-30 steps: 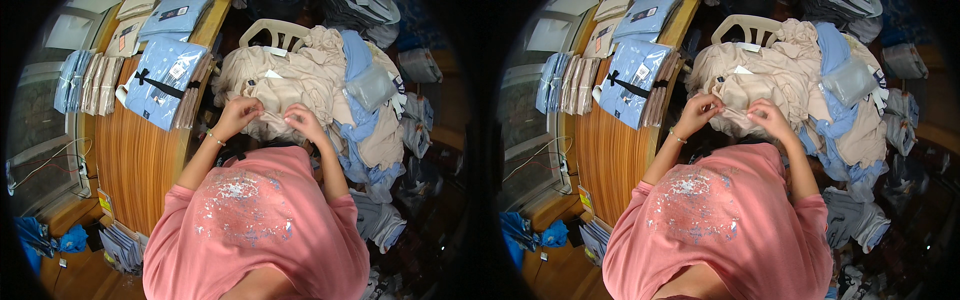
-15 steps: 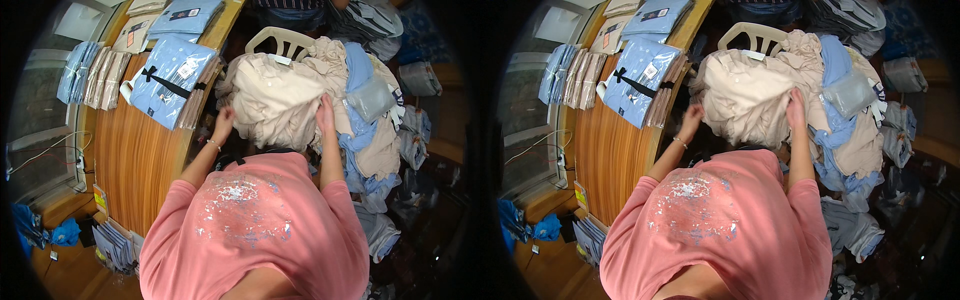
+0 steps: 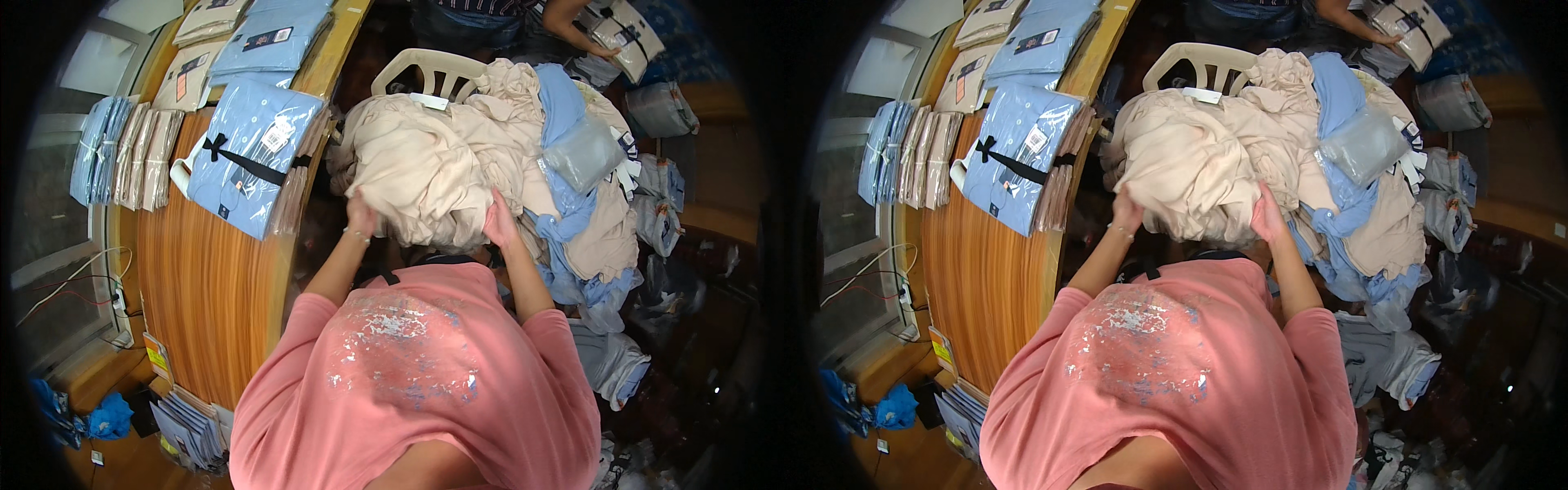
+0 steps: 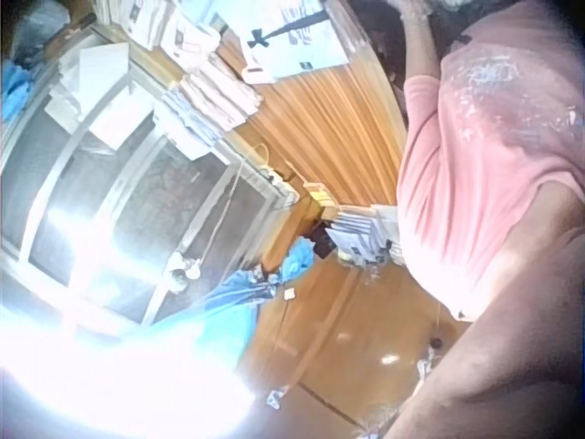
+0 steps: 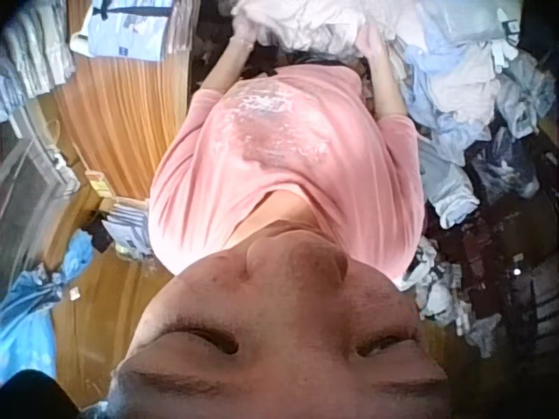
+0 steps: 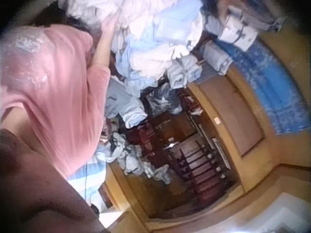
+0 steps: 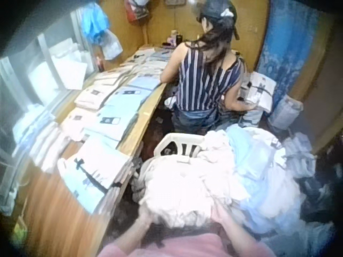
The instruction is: The person picks up a garment from a pile, lays it flat on a table, attaches a tag using a tagging gun, and folds the garment around a board.
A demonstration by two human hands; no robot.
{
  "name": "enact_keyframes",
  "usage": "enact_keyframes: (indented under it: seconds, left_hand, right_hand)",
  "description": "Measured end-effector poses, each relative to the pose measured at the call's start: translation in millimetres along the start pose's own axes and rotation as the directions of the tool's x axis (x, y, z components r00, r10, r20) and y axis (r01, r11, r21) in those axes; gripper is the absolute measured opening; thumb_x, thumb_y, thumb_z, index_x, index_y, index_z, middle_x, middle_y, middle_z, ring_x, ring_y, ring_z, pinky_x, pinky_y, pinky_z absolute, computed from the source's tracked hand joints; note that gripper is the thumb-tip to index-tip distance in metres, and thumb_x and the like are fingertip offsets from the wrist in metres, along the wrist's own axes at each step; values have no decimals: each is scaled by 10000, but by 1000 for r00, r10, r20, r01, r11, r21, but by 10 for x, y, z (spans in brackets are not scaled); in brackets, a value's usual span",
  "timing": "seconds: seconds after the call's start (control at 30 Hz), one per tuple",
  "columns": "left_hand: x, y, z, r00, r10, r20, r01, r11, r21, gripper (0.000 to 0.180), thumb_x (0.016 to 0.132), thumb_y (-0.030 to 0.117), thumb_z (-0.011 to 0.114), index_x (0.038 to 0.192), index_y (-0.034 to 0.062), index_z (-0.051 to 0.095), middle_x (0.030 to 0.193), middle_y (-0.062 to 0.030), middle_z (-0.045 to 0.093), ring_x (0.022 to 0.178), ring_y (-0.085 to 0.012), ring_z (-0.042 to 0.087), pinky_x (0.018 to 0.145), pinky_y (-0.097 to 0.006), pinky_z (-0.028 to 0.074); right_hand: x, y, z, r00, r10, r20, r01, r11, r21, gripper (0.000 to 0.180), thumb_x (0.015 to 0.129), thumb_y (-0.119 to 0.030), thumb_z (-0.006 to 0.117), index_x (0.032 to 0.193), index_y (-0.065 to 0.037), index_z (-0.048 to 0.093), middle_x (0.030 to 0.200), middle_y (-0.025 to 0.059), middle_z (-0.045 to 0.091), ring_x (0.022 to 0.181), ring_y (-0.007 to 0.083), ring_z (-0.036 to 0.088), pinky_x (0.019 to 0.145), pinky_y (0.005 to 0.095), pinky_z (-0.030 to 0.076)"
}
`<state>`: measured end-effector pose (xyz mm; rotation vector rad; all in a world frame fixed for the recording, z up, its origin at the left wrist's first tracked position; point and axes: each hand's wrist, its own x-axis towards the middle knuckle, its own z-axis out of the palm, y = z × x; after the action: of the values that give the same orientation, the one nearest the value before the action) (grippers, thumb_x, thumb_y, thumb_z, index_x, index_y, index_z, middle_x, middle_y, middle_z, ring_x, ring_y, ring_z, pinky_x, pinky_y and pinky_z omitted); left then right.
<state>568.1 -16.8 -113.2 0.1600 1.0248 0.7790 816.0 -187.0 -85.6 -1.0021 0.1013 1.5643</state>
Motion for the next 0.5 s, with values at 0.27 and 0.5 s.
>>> enact_keyframes:
  seconds: [0.27, 0.5]
  left_hand:
    - [-570, 648, -469, 994, -109, 25, 69, 775, 628, 462, 932, 365, 460, 1195, -12, 507, 1085, -139, 607, 1042, -216, 562, 908, -351, 425]
    - [-1475, 1473, 714, 869, 314, 383, -438, 848, 298, 549, 936, 427, 414, 1259, -16, 399, 1213, -129, 515, 1098, -213, 525, 925, -351, 424]
  right_hand:
    - [161, -9, 254, 995, 57, -85, -60, 998, -30, 368, 867, -179, 498, 1169, 31, 515, 1138, 161, 580, 1038, 282, 565, 942, 414, 418]
    - [-764, -739, 296, 807, -476, 349, 565, 795, -221, 504, 854, -261, 565, 1272, -20, 418, 1271, 102, 481, 1162, 239, 459, 1014, 373, 339]
